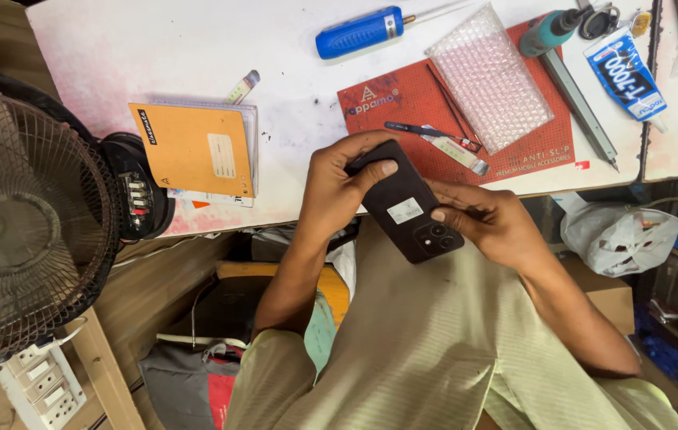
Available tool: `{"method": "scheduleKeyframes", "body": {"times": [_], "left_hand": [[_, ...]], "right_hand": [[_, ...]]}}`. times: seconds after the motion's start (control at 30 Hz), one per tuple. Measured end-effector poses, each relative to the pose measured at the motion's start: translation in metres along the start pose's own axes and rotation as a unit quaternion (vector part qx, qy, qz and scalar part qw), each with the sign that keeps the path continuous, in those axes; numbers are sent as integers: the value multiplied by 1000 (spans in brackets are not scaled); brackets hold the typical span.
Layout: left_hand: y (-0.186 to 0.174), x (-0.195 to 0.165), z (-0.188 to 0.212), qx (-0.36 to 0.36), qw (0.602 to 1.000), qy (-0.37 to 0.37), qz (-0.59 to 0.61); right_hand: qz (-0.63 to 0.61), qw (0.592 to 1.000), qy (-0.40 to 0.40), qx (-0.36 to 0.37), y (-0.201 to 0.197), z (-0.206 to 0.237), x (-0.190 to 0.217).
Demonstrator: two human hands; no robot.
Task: The person applies adhesive to the back of a smartphone, aligns and presses the back cover into place, then secures the device with multiple rubber bands. The person retrieves a box and bubble wrap, then hands the phone to another person across the table.
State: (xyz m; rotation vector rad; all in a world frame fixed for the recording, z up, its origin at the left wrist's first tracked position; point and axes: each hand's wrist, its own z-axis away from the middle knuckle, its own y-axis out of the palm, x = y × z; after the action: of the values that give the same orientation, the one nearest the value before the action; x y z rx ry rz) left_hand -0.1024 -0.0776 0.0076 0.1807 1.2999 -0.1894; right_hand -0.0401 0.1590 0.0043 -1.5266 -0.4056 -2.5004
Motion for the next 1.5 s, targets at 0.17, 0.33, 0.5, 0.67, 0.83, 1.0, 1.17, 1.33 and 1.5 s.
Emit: {"method": "scheduleKeyframes", "body": {"times": [0.17, 0.33, 0.5, 0.67, 0.83, 1.0, 1.17, 1.33, 1.5], "left_hand": [[-8, 4, -3, 9, 1000, -7, 14], [-17, 9, -4, 10, 999, -16, 42], [-33, 15, -8, -67, 996, -2, 61], [-46, 16, -8, -123, 986, 12, 111], [-37, 16, -7, -162, 980, 24, 115], [-18, 25, -5, -199, 972, 41, 119], [11, 40, -5, -186, 964, 11, 189], [25, 30, 0, 37, 986, -135, 85], [71, 26, -27, 363, 916, -166, 42]], "right_hand": [[-15, 994, -50, 97, -6, -1, 6], [-68, 983, 13, 171, -20, -4, -4], [-103, 986, 41, 125, -27, 2, -36], [-130, 991, -23, -3, -18, 5, -47], [-189, 979, -69, -19, -2, 3, -21], [-143, 985, -46, -82, -2, -2, -6], [-138, 982, -71, -107, -35, 1, -14], [-158, 980, -40, -117, -98, 27, -14], [-152, 985, -34, -75, -143, 49, -5]]}}
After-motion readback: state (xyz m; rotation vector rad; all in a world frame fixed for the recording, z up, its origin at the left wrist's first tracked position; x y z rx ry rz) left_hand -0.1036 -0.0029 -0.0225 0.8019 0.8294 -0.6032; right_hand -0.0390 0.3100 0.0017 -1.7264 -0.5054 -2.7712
